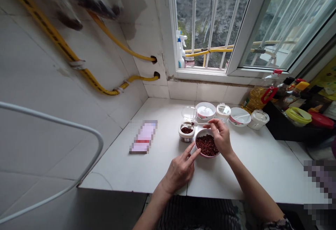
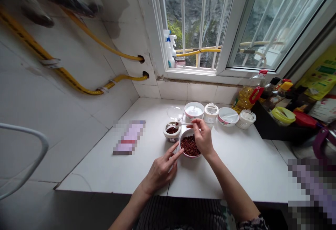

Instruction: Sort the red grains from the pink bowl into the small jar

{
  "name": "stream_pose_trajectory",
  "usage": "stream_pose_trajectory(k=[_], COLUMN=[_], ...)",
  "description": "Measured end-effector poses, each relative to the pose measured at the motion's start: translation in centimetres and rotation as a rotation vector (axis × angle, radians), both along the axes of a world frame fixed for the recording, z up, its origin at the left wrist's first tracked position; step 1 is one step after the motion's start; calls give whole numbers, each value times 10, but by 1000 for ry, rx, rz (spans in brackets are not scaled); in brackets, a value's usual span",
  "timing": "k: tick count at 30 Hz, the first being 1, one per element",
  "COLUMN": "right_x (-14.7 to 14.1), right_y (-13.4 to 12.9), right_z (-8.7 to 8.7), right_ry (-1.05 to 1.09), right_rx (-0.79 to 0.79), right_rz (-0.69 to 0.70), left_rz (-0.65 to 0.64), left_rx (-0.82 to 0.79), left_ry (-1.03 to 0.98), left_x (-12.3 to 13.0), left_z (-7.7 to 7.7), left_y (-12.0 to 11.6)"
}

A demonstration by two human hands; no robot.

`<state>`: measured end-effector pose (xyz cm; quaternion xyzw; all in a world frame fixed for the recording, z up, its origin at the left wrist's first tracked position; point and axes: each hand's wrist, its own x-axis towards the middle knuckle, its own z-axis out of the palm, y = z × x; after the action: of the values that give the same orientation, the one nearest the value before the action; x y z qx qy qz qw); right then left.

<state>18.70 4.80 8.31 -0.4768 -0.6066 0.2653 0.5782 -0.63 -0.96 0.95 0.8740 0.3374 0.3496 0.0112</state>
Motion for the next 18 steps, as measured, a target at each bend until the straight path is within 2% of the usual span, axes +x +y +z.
stream_pose_trajectory(k=[4, 7, 12, 18], right_x=[-11, -6, 21, 26], right_y=[-2, -4, -4, 1], right_z=[0, 3, 1, -17], right_ry=[-433, -494, -367, -432], right_rx=[324, 403, 229, 34], right_rz=[43, 41, -137, -50], left_rz=[1, 5, -4, -1], left_rx=[-10, 0, 7, -2], left_ry=[16, 11, -9, -10], left_x=[-1, 0, 0, 0], left_z=[-2, -2, 0, 1], left_y=[0, 0, 0, 0])
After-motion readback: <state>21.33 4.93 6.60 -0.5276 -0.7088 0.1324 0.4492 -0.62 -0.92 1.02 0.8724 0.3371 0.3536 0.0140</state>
